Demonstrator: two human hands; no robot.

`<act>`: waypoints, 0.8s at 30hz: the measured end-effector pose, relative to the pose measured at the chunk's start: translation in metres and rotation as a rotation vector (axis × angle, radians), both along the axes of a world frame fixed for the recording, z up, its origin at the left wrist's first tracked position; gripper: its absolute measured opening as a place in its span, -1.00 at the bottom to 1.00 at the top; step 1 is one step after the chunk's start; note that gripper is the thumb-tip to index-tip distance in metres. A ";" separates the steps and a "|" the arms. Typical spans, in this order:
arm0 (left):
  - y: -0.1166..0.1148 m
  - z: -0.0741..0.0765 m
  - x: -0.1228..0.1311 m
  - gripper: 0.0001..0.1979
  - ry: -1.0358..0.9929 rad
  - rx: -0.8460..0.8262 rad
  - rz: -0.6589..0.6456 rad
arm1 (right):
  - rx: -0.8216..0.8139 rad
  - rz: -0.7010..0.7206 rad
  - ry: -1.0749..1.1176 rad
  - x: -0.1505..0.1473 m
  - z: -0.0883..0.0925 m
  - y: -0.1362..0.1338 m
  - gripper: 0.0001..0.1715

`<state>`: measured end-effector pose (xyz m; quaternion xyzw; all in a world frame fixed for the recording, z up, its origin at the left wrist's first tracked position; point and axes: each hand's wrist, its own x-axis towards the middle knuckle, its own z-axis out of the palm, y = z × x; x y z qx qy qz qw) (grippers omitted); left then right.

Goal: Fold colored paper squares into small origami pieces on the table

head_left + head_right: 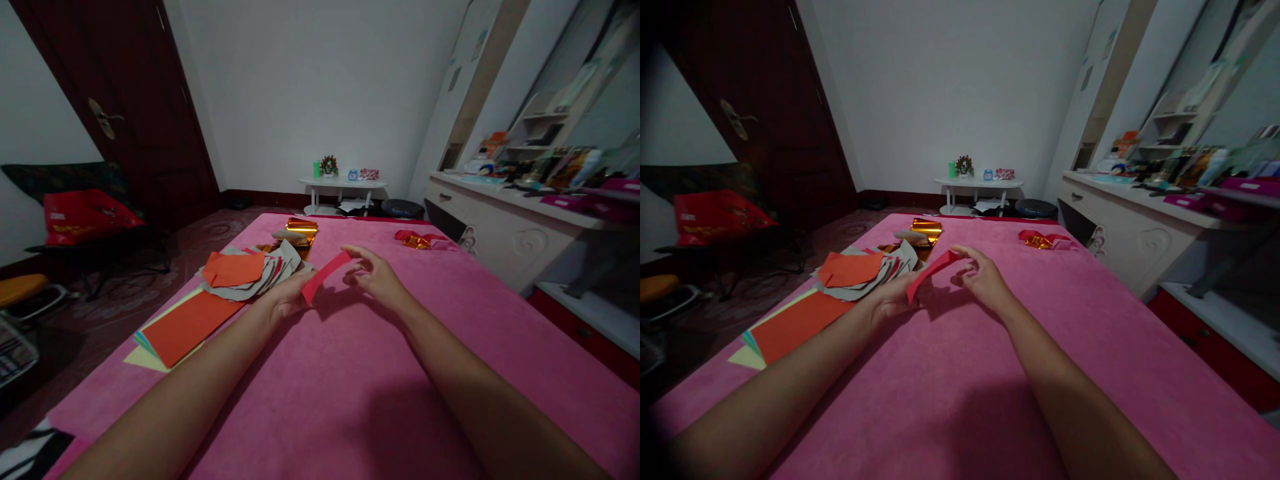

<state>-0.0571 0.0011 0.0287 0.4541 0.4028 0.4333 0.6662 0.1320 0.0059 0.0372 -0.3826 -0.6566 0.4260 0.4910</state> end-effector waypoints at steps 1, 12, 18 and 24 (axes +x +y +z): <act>-0.002 0.000 0.001 -0.71 0.003 -0.038 -0.062 | 0.010 0.037 -0.011 -0.005 0.001 -0.003 -0.39; -0.010 -0.004 0.006 -0.72 -0.062 0.009 -0.313 | -0.125 -0.286 0.155 -0.014 -0.005 -0.006 -0.63; -0.017 -0.005 0.011 -0.59 -0.043 0.108 -0.202 | -0.178 -0.299 0.194 -0.021 -0.012 -0.008 -0.65; -0.008 -0.015 0.017 -0.72 0.019 0.237 0.120 | -0.224 -0.258 0.203 -0.028 -0.015 -0.013 -0.64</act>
